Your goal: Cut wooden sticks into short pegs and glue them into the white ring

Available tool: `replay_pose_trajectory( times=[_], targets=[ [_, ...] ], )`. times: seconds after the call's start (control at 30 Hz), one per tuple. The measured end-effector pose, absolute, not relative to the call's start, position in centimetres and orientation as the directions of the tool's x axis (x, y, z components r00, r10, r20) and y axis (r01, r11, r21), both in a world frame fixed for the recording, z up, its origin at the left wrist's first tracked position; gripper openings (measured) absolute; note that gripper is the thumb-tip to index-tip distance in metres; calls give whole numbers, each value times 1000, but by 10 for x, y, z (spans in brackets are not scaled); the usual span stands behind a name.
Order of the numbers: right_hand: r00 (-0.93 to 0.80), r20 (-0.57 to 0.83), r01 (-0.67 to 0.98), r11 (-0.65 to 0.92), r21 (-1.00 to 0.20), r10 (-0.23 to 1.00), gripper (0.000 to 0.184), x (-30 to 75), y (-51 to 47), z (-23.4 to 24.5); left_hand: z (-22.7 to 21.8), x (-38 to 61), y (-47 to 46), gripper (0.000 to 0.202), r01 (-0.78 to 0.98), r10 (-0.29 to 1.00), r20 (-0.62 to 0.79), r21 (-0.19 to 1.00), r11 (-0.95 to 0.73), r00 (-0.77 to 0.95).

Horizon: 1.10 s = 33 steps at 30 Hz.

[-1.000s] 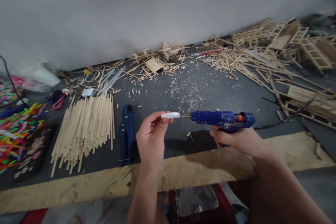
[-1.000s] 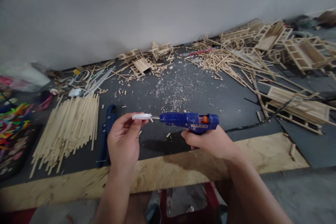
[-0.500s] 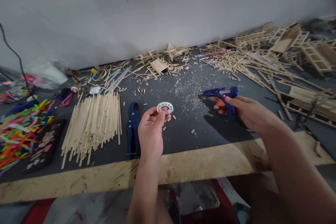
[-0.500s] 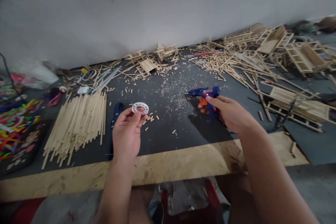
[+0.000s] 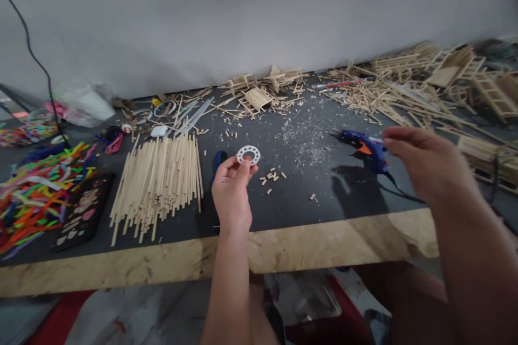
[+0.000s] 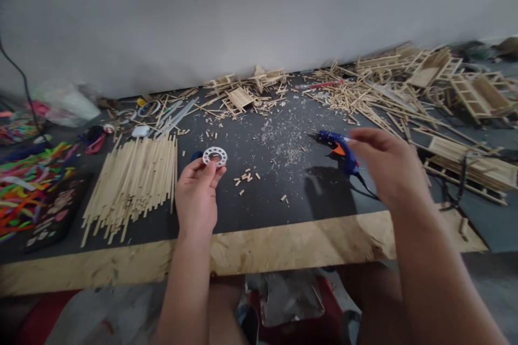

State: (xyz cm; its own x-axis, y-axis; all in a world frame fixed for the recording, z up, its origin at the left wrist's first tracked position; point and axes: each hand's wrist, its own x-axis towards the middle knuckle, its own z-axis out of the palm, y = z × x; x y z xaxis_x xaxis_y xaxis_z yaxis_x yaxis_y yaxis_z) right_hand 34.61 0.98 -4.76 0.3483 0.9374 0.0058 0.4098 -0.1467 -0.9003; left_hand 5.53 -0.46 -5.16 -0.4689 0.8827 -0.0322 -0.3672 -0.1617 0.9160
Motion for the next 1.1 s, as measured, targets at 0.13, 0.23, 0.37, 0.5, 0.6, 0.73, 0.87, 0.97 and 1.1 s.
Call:
replay_pose_trajectory(
  times=[0.13, 0.23, 0.37, 0.5, 0.6, 0.73, 0.87, 0.97, 1.1],
  targets=[
    [-143, -44, 636, 58, -769, 989, 22, 271, 2, -40, -53, 52, -8, 24, -352, 878, -28, 922, -162, -477],
    [-379, -42, 679, 247, -691, 925, 19, 224, -3, -47, -54, 49, -11, 23, -340, 881, -19, 926, -162, -472],
    [-405, -52, 764, 306, -567, 913, 24, 197, -5, -61, -55, 47, -14, 23, -332, 889, -28, 933, -141, -457],
    [-391, -31, 780, 314, -541, 920, 22, 187, -5, -64, -54, 45, -17, 22, -316, 901, -41, 942, -109, -431],
    [-393, -21, 779, 321, -539, 919, 15, 183, -6, -64, -52, 45, -18, 22, -316, 909, -41, 943, -101, -414],
    [-399, -22, 778, 326, -536, 917, 14, 181, -6, -67, -49, 47, -20, 22, -307, 916, -49, 948, -83, -399],
    [-362, 1, 747, 291, -598, 932, 14, 182, -4, -66, -49, 50, -21, 22, -296, 921, -51, 953, -72, -386],
    [-288, 15, 520, 170, -837, 958, 19, 183, -4, -58, -51, 53, -21, 20, -238, 924, -2, 967, -96, -381],
    [-244, -58, 3, -60, -998, 968, 25, 181, -10, -44, -56, 59, -23, 14, 43, 899, 197, 980, -196, -392]
  ],
)
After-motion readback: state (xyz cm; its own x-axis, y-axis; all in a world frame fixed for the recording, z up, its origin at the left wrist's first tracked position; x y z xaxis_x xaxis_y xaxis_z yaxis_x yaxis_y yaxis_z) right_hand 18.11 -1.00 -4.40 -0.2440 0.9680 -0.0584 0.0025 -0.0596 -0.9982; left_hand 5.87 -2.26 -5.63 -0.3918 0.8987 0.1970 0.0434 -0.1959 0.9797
